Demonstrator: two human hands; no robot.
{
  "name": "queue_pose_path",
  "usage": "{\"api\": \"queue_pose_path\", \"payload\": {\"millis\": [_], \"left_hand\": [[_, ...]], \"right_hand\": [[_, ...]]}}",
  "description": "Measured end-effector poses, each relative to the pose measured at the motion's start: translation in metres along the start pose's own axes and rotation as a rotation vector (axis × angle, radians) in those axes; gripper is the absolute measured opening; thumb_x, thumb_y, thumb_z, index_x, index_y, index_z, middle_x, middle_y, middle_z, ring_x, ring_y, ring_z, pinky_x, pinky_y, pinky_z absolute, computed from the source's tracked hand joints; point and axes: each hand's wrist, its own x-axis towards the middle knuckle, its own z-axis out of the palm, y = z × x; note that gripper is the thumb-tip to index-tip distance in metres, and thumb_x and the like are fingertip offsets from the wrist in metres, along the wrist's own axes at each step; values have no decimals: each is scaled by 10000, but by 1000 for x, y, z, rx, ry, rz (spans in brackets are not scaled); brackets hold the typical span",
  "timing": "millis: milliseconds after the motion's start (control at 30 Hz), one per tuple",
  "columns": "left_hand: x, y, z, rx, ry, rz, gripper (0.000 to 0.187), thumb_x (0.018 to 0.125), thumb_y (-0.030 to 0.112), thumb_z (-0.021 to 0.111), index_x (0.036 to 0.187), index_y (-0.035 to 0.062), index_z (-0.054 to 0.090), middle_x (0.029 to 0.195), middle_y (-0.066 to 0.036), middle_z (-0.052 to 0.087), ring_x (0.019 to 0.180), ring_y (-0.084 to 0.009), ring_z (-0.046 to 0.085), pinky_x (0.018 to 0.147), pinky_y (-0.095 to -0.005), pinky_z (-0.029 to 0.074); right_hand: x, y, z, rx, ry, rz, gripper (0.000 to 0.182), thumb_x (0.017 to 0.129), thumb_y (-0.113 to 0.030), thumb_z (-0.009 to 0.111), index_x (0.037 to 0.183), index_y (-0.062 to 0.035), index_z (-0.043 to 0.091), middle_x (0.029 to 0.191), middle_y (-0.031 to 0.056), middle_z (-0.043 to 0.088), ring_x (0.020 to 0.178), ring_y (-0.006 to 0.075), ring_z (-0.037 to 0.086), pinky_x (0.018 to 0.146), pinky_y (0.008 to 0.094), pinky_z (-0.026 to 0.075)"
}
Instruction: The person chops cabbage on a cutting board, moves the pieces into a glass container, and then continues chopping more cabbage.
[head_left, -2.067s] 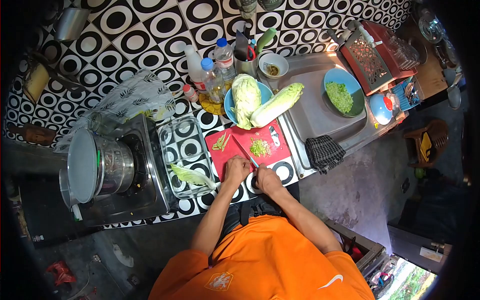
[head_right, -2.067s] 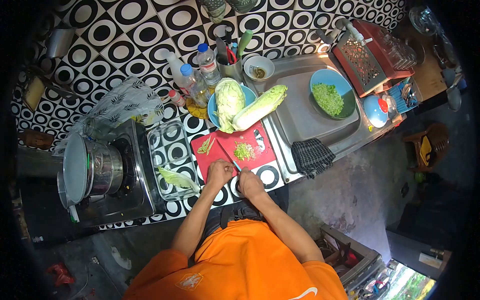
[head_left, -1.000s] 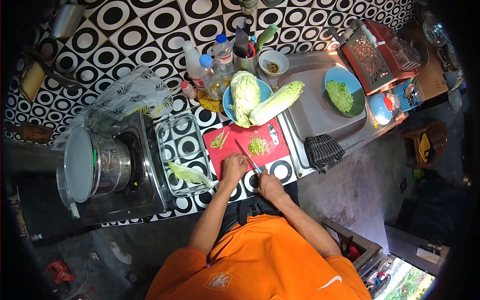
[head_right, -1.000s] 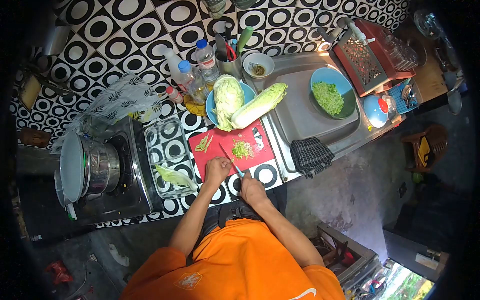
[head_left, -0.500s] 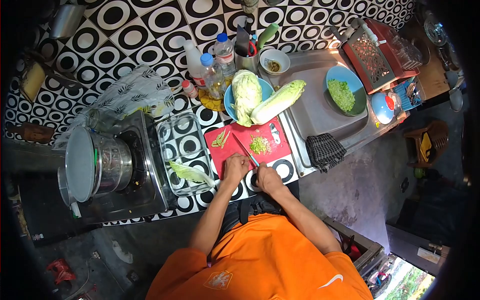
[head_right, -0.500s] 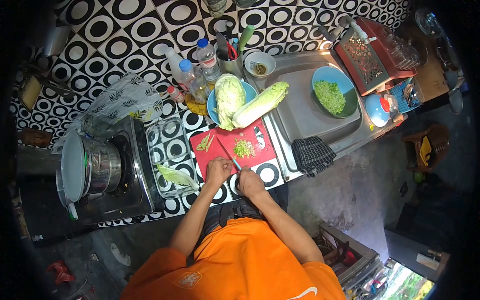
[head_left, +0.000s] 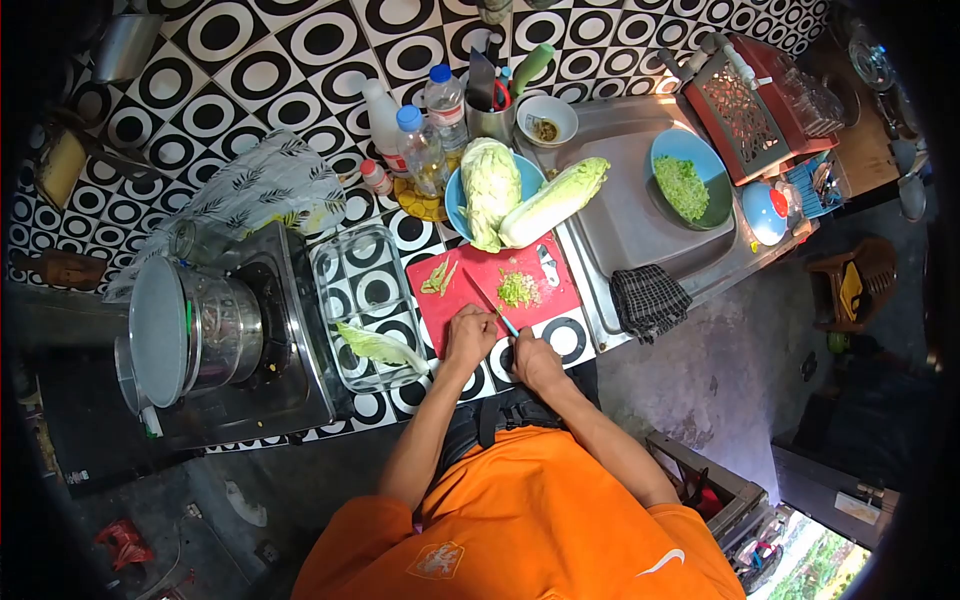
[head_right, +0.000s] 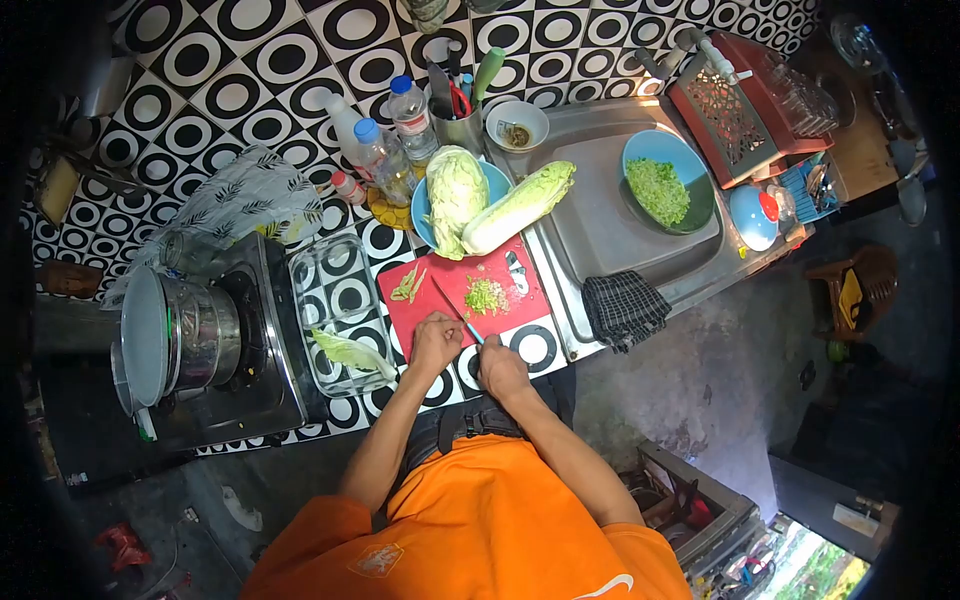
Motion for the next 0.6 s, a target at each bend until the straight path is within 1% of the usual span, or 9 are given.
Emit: {"api": "queue_pose_path", "payload": {"millis": [100, 200, 333, 400, 433, 500, 600], "left_hand": [[-4, -1, 0, 6, 21, 36, 157, 734, 38, 627, 852, 17, 727, 767, -186, 629, 733, -318, 626, 682, -410, 509], [-4, -4, 2, 24, 38, 36, 155, 738, 42, 630, 855, 3, 724, 760, -189, 630, 738, -328, 625, 689, -419, 509], [-2, -4, 2, 0, 44, 16, 147, 745, 50, 635, 851, -4, 722, 746, -195, 627, 736, -340, 623, 693, -422, 508], [-2, -5, 3, 14, 79, 61, 166, 720, 26, 628, 851, 6, 728, 725, -178, 628, 663, -305, 617, 643, -386, 509], [-2, -5, 3, 23, 97, 83, 179, 708, 15, 624, 851, 12, 731, 714, -169, 629, 627, -288, 615, 618, -367, 510], [-1, -2, 1, 21, 60, 51, 177, 707, 20, 628, 851, 12, 731, 718, -167, 632, 636, -289, 619, 627, -368, 512], [-2, 10, -5, 11, 44, 18, 169, 709, 34, 640, 850, 14, 731, 724, -165, 634, 647, -289, 622, 642, -373, 511]], "right_hand": [[5, -3, 0, -6, 20, -12, 290, 949, -226, 466, 969, 63, 483, 806, 288, 647, 810, 443, 650, 730, 493, 521], [2, -6, -7, 3, 17, -18, 270, 921, -200, 508, 965, 67, 499, 813, 290, 648, 810, 441, 651, 732, 491, 522], [-12, -10, -21, -28, -38, -8, 269, 854, -151, 590, 988, 68, 509, 847, 310, 643, 846, 445, 649, 755, 485, 525], [-18, -7, -19, -25, -54, 29, 303, 822, -131, 623, 1011, 73, 501, 853, 318, 641, 860, 445, 648, 775, 481, 524], [-19, -6, -16, -22, -57, 36, 313, 821, -132, 626, 1017, 74, 494, 855, 317, 641, 868, 449, 645, 784, 479, 522], [-18, -1, -8, -14, -65, 47, 335, 819, -134, 632, 1029, 78, 480, 858, 317, 642, 883, 457, 639, 803, 475, 519], [-13, 8, -2, -7, -91, 40, 339, 851, -159, 611, 1045, 77, 464, 869, 319, 640, 898, 463, 630, 810, 482, 510]]}}
